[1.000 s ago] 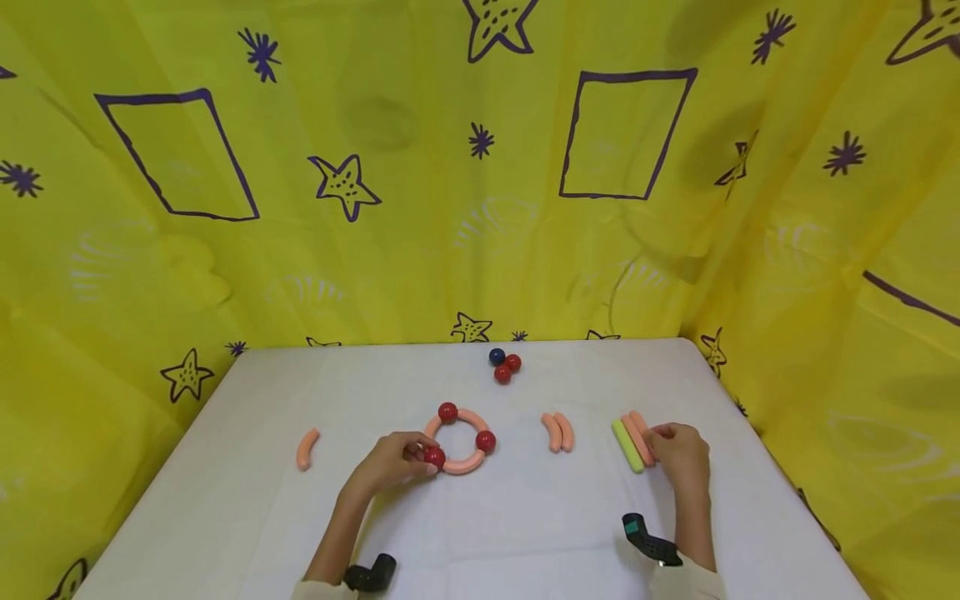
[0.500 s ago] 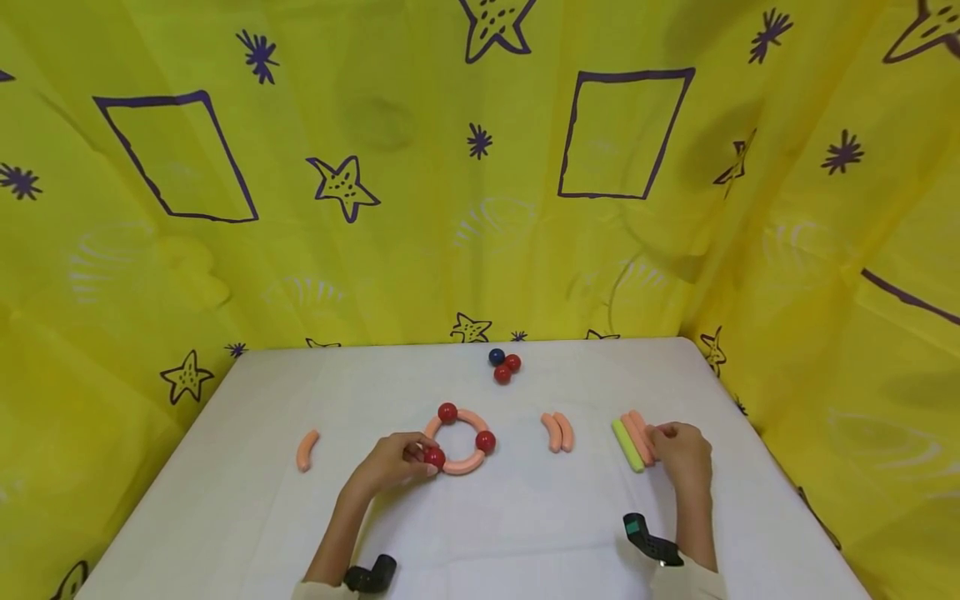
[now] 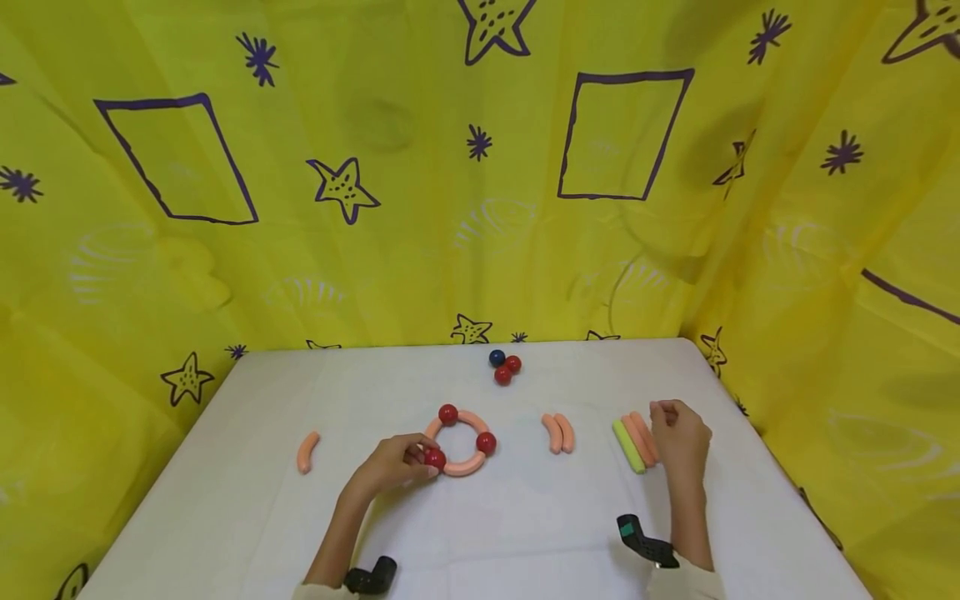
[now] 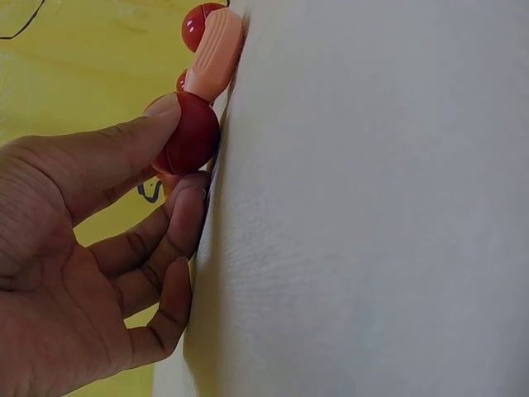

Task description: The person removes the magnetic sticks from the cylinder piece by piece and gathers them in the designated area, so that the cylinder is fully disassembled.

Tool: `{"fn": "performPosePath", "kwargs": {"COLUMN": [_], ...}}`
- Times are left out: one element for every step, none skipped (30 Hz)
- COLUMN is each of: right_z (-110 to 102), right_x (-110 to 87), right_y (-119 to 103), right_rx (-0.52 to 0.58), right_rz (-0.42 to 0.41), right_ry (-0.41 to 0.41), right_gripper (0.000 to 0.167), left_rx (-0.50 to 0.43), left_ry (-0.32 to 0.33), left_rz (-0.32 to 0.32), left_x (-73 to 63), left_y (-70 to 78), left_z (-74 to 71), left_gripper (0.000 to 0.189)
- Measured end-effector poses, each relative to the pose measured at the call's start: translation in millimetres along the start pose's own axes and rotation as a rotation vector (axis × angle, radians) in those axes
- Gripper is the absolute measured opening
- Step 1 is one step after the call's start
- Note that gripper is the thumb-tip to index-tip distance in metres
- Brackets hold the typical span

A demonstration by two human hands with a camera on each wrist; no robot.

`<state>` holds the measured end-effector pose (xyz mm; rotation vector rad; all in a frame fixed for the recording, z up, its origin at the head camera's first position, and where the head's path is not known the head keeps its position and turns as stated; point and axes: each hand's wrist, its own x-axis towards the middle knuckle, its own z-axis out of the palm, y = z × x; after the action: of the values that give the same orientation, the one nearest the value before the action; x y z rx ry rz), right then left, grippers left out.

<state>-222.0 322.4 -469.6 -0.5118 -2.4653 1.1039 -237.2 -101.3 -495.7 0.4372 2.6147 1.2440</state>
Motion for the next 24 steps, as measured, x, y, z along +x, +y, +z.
{"fn": "performPosePath", "kwargs": {"right_z": [1, 3, 4, 7, 9, 12, 15, 18, 22, 26, 30, 35, 40, 45, 50, 55, 60, 65, 70, 75, 79, 84, 88, 93], "right_x": [-0.8, -1.7, -2.7, -3.8, -4.5, -5.9, -7.4, -9.1, -10.9, -12.5, -14.2, -16.2, -18.1, -19.9, -21.8, -24.0, -26.6, -29.7, -33.2, -36.9, -40.7, -44.6, -48.6, -52.4], "right_y": [-4, -9, -14, -19, -24, -29, -34, -38, -42, -45, -49, -52, -55, -58, -62, -65, -68, -71, -75, -78, -81, -84, -86, -89], "right_rx": [0.012, 0.024, 0.027, 0.032, 0.031, 0.030, 0.030, 0.036, 0.041, 0.048, 0.050, 0.053, 0.053, 0.053, 0.051, 0.055, 0.058, 0.064, 0.068, 0.076, 0.085, 0.093, 0.096, 0.103], "right_rz": [-0.025, -0.055, -0.087, -0.122, -0.160, -0.190, -0.221, -0.253, -0.281, -0.306, -0.330, -0.353, -0.371, -0.387, -0.397, -0.405, -0.410, -0.414, -0.420, -0.427, -0.444, -0.462, -0.481, -0.502], "right_ry": [0.000, -0.003, -0.014, -0.033, -0.050, -0.079, -0.115, -0.149, -0.187, -0.223, -0.255, -0.285, -0.311, -0.334, -0.356, -0.380, -0.409, -0.434, -0.459, -0.487, -0.515, -0.539, -0.561, -0.578], "right_gripper": [0.034, 0.033, 0.032, 0.033, 0.031, 0.031, 0.030, 0.029, 0.028, 0.027, 0.025, 0.024, 0.023, 0.021, 0.020, 0.020, 0.020, 0.019, 0.019, 0.018, 0.018, 0.017, 0.016, 0.015], "left_rx": [0.001, 0.003, 0.003, 0.002, 0.000, 0.000, 0.000, 0.001, 0.002, 0.005, 0.008, 0.011, 0.011, 0.010, 0.008, 0.005, 0.005, 0.004, 0.003, 0.005, 0.006, 0.008, 0.010, 0.011], "left_ry": [-0.002, -0.005, -0.008, -0.010, -0.013, -0.017, -0.021, -0.024, -0.026, -0.028, -0.031, -0.032, -0.032, -0.032, -0.032, -0.033, -0.032, -0.032, -0.034, -0.035, -0.036, -0.037, -0.038, -0.040], "left_rz": [-0.001, 0.000, 0.002, 0.004, 0.006, 0.008, 0.009, 0.013, 0.014, 0.015, 0.014, 0.020, 0.021, 0.022, 0.022, 0.021, 0.025, 0.026, 0.021, 0.021, 0.023, 0.025, 0.027, 0.024], "left_x": [-0.2, -0.3, -0.5, -0.7, -1.0, -1.1, -1.1, -0.9, -0.6, -0.3, 0.1, 0.4, 0.5, 0.5, 0.5, 0.5, 0.4, 0.3, 0.3, 0.3, 0.2, 0.0, -0.2, -0.4], "left_y": [-0.2, -0.4, -0.3, -0.3, 0.0, 0.0, 0.0, -0.3, -0.6, -0.9, -1.2, -1.5, -1.2, -0.9, -0.3, 0.3, 0.7, 1.2, 1.4, 1.4, 1.5, 1.5, 1.4, 1.5], "left_z": [-0.1, -0.2, -0.6, -1.1, -1.4, -1.6, -1.7, -1.6, -1.3, -1.2, -0.9, -0.9, -1.2, -1.4, -1.8, -2.3, -2.8, -3.2, -3.4, -3.5, -3.7, -3.7, -3.7, -3.6], "left_gripper": [0.029, 0.029, 0.029, 0.030, 0.030, 0.030, 0.030, 0.030, 0.030, 0.030, 0.031, 0.031, 0.031, 0.031, 0.031, 0.031, 0.031, 0.031, 0.031, 0.031, 0.031, 0.031, 0.031, 0.031]}}
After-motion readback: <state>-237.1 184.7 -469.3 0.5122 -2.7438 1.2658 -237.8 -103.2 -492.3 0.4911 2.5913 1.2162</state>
